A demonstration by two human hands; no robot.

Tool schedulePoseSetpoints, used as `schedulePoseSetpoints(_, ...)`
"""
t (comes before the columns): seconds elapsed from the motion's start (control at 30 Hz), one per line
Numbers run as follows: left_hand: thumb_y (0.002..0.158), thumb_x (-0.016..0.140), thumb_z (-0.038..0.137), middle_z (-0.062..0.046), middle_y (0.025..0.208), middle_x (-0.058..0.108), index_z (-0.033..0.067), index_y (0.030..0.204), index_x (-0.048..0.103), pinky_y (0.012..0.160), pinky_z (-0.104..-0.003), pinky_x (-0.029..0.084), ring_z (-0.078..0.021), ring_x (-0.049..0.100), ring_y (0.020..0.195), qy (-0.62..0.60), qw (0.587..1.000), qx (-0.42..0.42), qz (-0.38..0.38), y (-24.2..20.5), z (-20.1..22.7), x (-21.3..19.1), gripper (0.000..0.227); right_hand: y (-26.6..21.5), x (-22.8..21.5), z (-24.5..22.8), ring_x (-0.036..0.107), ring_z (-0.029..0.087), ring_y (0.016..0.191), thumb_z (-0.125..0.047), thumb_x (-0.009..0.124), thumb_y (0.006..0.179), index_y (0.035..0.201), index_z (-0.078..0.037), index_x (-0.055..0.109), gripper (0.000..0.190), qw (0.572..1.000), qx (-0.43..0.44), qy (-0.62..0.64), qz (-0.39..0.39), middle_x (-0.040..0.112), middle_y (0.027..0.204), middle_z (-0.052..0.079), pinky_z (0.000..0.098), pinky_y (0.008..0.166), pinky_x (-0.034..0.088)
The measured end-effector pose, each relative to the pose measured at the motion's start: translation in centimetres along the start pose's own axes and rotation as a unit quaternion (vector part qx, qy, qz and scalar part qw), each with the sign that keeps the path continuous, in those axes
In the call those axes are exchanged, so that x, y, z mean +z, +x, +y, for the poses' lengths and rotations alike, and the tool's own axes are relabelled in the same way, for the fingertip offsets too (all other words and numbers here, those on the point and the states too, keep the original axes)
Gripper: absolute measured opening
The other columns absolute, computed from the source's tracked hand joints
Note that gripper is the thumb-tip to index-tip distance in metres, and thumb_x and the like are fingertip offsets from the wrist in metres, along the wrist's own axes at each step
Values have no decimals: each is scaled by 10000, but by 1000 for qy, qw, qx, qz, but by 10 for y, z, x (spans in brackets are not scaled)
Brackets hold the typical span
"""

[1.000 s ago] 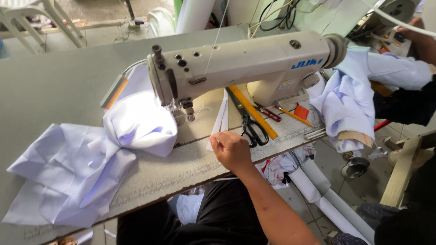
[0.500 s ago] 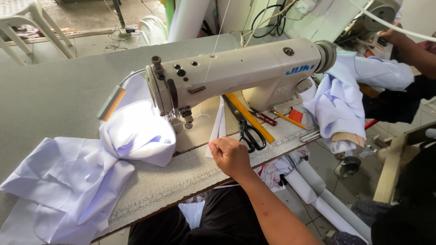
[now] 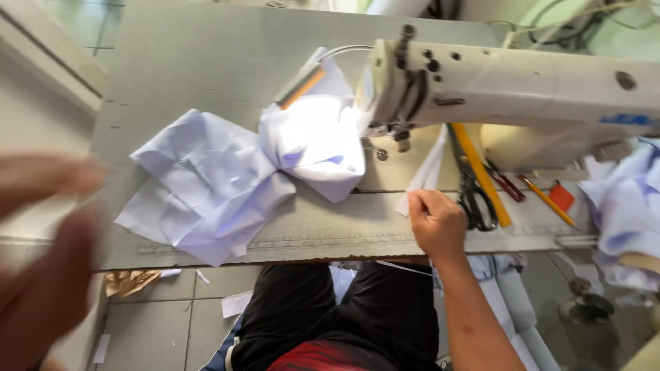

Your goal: Measuring and cutting white fabric into strips using a ruler and scissors at a sewing station.

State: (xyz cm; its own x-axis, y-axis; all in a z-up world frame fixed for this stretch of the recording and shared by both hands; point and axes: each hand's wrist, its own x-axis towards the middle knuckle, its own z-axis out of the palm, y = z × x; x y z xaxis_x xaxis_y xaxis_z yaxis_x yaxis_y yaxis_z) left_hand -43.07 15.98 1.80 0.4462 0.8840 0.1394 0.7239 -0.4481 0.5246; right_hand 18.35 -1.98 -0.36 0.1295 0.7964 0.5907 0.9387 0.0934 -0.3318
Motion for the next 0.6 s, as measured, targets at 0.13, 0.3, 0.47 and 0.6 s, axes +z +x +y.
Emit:
schedulePoseSetpoints(0.13,970,680,255,-165,1194,697,27,1206,671,958,-460,501,-339,665,1075,33,994,98,43,44,224,-4,329,0,-5,-5,589,287,684,-136,651,1025,877,-113,704,159,1000,4,-8,-24,638,762,64,416,654,447)
schedulePoseSetpoints(0.3,874,646,676,-173,1477,547,47,1465,491,1107,-491,384,-344,499,1363,76,987,-1,-140,48,184,84,877,0,-3,-13,516,237,644,-94,615,1069,935,-39,719,177,999,-42,5,-15,576,718,51,375,632,418)
schedulePoseSetpoints(0.47,948,643,262,-39,1188,745,178,925,729,775,-493,507,-293,687,1058,135,984,82,88,44,160,124,122,18,-4,-66,684,213,786,-215,564,1044,1003,-88,732,215,989,-96,77,-76,745,934,59,357,703,526)
schedulePoseSetpoints(0.6,898,602,179,-56,1225,746,86,1101,726,923,-436,501,-269,680,1108,-9,998,-7,58,31,181,96,255,41,8,-122,668,237,756,-136,693,962,1049,-65,723,117,965,-149,194,-99,707,887,98,351,671,545)
